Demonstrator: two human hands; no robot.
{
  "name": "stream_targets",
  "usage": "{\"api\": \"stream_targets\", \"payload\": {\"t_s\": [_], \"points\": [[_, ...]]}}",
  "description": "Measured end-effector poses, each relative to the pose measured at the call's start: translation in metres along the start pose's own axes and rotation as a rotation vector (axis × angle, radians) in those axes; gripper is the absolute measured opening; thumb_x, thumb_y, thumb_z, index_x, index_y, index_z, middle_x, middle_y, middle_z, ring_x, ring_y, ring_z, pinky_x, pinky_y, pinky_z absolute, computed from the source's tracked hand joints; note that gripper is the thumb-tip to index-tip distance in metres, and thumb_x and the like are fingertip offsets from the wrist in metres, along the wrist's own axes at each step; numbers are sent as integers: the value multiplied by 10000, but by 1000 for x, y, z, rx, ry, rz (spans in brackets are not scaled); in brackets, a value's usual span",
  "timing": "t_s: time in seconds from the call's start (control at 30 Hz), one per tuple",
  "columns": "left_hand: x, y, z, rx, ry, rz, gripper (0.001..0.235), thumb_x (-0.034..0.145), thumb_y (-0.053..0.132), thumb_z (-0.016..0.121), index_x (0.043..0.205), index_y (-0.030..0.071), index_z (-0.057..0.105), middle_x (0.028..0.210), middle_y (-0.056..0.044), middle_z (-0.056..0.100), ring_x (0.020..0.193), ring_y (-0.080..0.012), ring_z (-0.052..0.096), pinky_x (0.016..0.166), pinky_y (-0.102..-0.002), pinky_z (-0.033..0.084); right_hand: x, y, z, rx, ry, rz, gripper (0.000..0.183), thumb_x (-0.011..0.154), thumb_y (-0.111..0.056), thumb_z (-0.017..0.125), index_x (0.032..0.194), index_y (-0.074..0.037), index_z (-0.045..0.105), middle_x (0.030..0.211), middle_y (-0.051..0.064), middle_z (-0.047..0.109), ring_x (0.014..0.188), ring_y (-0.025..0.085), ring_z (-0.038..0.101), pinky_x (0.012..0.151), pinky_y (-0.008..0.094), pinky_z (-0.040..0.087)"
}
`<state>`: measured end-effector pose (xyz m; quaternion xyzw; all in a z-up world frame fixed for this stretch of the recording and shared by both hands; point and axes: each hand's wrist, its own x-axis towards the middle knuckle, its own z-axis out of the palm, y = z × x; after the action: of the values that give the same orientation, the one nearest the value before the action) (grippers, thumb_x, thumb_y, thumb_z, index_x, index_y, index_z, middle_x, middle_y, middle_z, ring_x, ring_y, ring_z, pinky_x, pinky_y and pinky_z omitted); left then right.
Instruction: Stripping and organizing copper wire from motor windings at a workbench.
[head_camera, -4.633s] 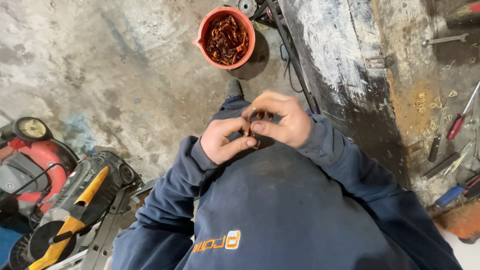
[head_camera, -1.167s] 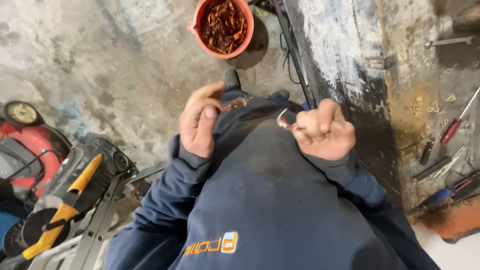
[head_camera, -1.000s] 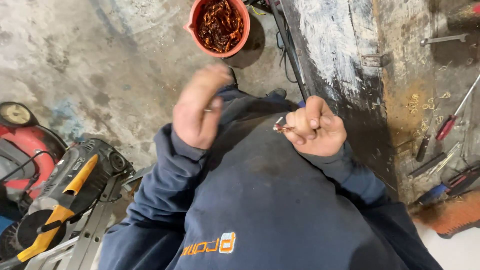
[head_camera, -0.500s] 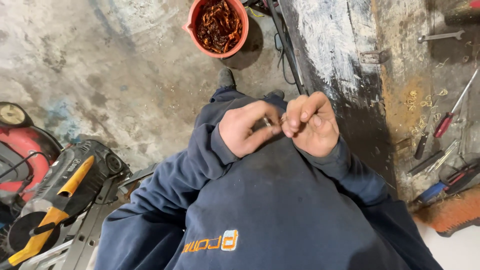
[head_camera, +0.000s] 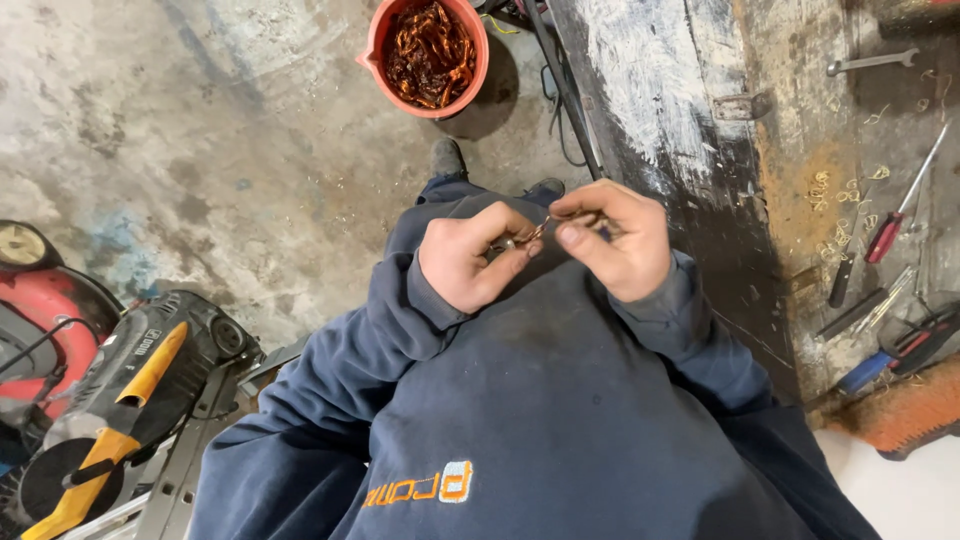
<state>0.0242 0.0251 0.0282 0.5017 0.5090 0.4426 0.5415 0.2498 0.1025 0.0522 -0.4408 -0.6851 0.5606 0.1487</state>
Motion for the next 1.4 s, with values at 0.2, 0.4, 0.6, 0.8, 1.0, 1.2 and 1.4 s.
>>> {"api": "stream_targets", "payload": {"t_s": [0.2,0.4,0.6,0.8,1.0,1.2,1.4], "points": [[3,1,-5,-22,8,34,129,895,56,719,1011,83,670,865,-61,741,723,-202,740,643,-296,555,4,-1,11,402,-16,219,416,954,-90,711,1334,24,588,1130,40,657,935,57,607,845,201,491],[7,-3,-9,-13,-31,60,117,917,82,712,1027,96,674,844,-70,735,732,-220,744,646,-304,558,12,3,0,120,-183,95,165,1015,-83,645,1136,26,673,1101,62,680,977,88,642,856,244,515],[13,4,-15,74,-23,23,142,899,99,700,1039,107,681,796,-83,716,690,-240,726,616,-326,549,16,-12,3,161,-61,112,131,985,-111,655,977,14,617,960,44,573,830,80,508,731,248,424],[11,-2,-8,284,-8,55,114,878,131,711,963,112,637,704,-82,657,646,-286,676,568,-386,505,12,-5,6,29,3,74,222,946,-109,697,809,4,564,807,46,563,732,114,504,671,269,404],[13,7,-6,442,30,107,124,876,132,699,935,101,594,723,-76,651,661,-293,673,587,-402,501,8,-19,9,-59,26,69,221,939,-89,715,799,11,575,784,56,582,702,129,538,648,292,430],[15,3,-6,499,57,177,140,854,109,711,946,94,606,751,-59,668,624,-292,646,574,-393,491,2,-20,14,-54,7,39,188,958,-101,721,845,12,622,811,73,622,723,139,586,659,294,456],[12,5,-16,374,-64,259,334,829,63,701,1159,104,665,885,-54,710,699,-274,676,612,-371,512,3,-11,11,-56,-91,95,158,988,-129,664,911,6,631,833,79,603,737,169,581,690,300,465]]}}
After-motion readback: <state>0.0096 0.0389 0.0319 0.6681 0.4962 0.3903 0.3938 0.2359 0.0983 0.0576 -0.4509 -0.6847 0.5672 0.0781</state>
